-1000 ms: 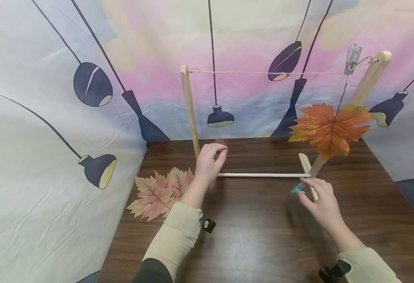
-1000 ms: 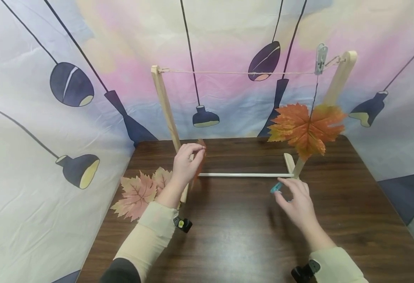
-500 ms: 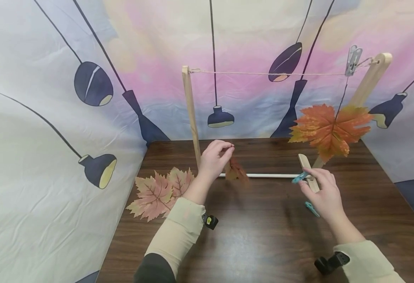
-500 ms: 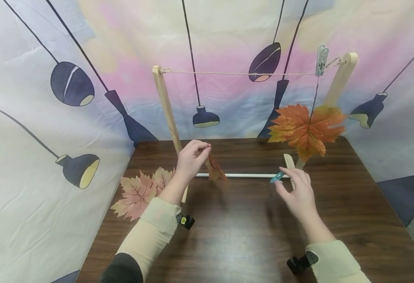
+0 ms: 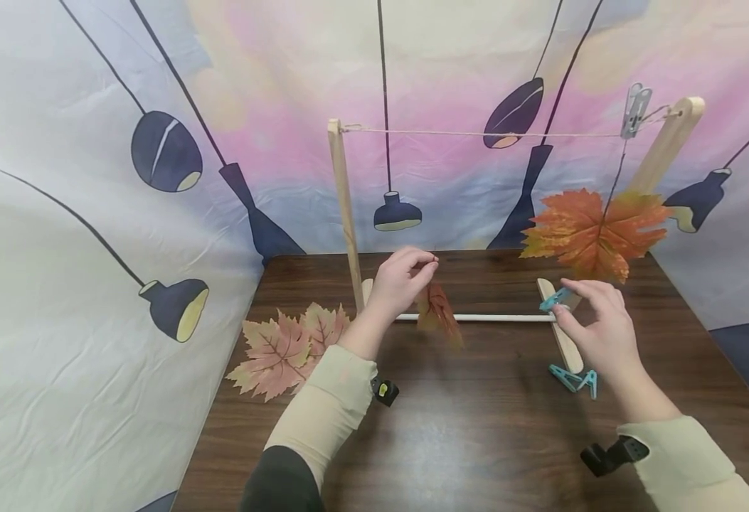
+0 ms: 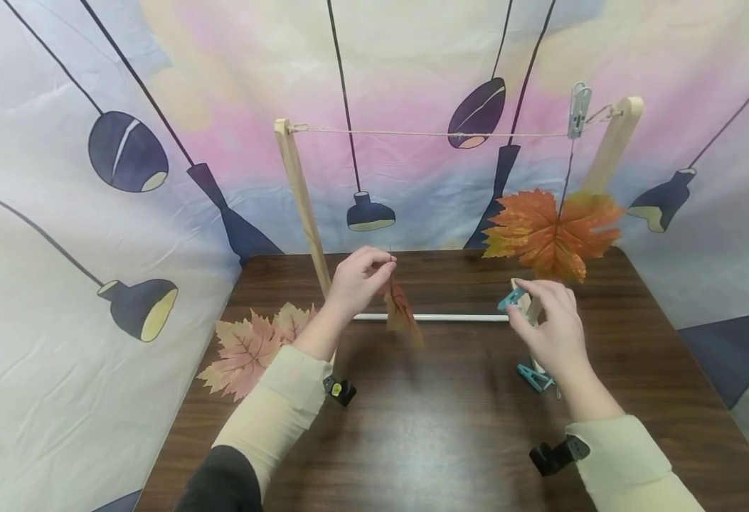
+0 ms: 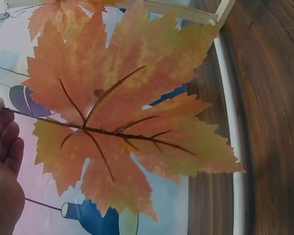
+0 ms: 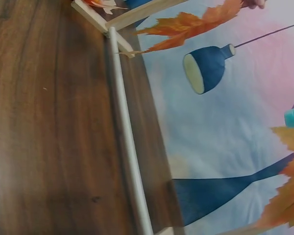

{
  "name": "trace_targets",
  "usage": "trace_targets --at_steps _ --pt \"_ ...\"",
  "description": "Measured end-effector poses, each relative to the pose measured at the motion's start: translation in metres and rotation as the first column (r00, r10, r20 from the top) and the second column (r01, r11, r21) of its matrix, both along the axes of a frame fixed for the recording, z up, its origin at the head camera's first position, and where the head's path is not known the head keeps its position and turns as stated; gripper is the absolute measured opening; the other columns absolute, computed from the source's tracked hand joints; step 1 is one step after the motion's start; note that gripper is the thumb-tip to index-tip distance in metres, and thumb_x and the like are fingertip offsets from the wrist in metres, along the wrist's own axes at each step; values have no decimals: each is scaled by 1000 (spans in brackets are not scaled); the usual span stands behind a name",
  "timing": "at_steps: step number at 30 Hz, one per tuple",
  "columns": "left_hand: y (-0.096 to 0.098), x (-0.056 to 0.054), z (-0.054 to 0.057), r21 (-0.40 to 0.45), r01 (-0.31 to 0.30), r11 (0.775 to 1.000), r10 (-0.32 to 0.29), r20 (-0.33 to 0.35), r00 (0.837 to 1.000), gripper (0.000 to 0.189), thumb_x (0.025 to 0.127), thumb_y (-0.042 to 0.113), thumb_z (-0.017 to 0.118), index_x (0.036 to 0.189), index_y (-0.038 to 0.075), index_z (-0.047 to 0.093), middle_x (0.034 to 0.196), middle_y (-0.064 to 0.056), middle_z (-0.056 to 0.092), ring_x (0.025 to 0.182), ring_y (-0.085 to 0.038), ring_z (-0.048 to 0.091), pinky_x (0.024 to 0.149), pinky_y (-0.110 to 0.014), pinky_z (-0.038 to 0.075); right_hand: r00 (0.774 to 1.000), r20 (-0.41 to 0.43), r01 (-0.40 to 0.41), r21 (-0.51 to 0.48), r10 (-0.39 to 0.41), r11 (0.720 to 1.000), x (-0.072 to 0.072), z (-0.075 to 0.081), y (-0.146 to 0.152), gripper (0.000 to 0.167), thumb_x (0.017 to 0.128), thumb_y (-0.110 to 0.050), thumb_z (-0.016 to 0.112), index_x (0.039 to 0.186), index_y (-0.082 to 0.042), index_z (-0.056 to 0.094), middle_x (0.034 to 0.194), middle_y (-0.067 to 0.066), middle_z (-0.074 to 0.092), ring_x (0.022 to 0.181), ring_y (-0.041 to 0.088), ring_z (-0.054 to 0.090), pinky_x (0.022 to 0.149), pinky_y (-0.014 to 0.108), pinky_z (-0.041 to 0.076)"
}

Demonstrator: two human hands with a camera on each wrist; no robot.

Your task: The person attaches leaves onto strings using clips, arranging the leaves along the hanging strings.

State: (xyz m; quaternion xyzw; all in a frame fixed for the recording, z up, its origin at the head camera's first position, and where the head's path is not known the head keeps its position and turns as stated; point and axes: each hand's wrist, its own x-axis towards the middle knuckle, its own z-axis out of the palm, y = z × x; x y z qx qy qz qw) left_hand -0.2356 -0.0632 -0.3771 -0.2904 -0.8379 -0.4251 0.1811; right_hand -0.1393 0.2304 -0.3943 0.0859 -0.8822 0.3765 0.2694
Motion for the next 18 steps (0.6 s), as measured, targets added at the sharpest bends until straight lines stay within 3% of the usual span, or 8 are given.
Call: trace_targets --at_steps 3,7,9,14,18 --pt "3 -2 4 -28 27 999 -26 45 999 13 91 14 62 97 6 69 97 -1 65 91 -12 59 78 -14 45 1000 -17 9 0 -9 1000 -2 8 0 39 80 0 67 118 4 60 114 19 53 103 31 43 83 38 31" --pt "6 -6 10 -70 62 996 -54 106 993 13 91 16 61 98 10 70 98 2 65 89 -9 60 78 -15 45 999 -34 26 -19 -26 999 -5 17 0 40 80 -1 66 119 2 60 113 18 53 103 27 43 85 27 30" --pt "7 -8 14 -72 78 994 -68 135 988 13 91 17 61 98 11 70 97 3 65 87 -7 60 77 -16 46 999 -43 21 -31 -22 999 -6 20 0 40 80 -1 66 119 3 60 113 18 53 104 27 43 92 24 28" --pt "11 -13 23 -52 125 991 -112 196 974 13 91 17 61 98 10 69 95 4 63 81 -5 60 74 -18 46 998 -64 7 -47 -10 999 -9 26 0 40 80 0 66 119 4 60 112 20 53 107 32 42 105 34 24" --pt "12 -17 30 -74 164 984 -146 204 968 13 91 17 61 99 10 69 95 4 63 84 -5 58 77 -18 45 997 -69 30 -34 -32 999 -10 31 1 40 80 -2 66 119 2 60 112 18 53 106 29 43 92 21 28"
